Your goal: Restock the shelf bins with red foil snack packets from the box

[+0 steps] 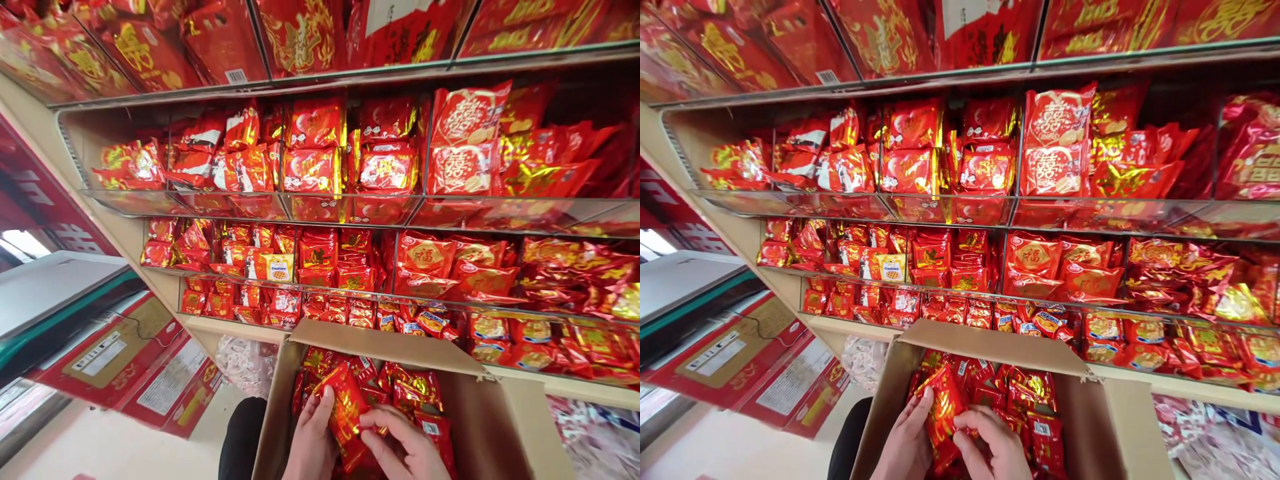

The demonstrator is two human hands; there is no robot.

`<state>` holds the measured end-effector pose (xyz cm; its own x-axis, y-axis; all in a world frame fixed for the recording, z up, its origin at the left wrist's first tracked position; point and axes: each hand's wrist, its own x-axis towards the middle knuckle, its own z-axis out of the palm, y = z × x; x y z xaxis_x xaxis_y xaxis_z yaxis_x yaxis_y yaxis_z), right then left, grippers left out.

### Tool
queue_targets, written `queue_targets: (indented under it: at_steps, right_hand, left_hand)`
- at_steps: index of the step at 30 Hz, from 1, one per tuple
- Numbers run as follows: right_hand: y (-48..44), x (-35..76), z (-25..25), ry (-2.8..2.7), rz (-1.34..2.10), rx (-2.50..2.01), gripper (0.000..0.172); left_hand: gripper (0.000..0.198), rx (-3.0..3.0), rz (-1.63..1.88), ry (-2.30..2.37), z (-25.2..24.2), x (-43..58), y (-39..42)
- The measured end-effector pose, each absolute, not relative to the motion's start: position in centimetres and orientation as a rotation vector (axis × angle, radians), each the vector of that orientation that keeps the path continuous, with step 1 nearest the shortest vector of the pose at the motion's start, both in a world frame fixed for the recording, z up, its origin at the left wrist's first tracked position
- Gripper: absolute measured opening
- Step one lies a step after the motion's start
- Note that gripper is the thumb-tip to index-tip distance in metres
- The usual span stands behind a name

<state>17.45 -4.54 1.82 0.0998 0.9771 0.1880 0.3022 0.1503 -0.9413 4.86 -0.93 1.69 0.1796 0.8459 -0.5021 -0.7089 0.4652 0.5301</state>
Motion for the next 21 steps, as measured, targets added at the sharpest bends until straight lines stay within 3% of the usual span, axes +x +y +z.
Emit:
queue_targets:
  at_steps: [4, 7, 11, 15, 21]
  right_hand:
    - [-3.2, 18.2, 5.4, -1.644, 0.83, -1.31, 0.013]
    - [-1.7, 19.8, 8.2, -1.67, 0.636, -1.42, 0.016]
    - [1.9, 22.2, 11.8, -1.669, 0.03, -1.484, 0.021]
    - [6.6, 22.3, 14.2, -1.783, -0.518, -1.664, 0.021]
    - [12.1, 19.8, 16.4, -1.924, -0.661, -2.099, 0.027]
  left_hand:
    - [0.033, 0.362, 1.087, 0.85, 3.8, 3.3, -0.5]
    - [0.045, 0.628, 1.163, 0.992, 4.5, 0.9, -0.3]
    - [0.037, 1.008, 1.459, 1.244, 2.9, -3.2, 0.2]
    - [0.029, 1.396, 1.494, 1.466, -0.3, -6.2, 0.9]
    - [0.025, 1.905, 1.347, 1.576, -2.6, -6.7, 1.3]
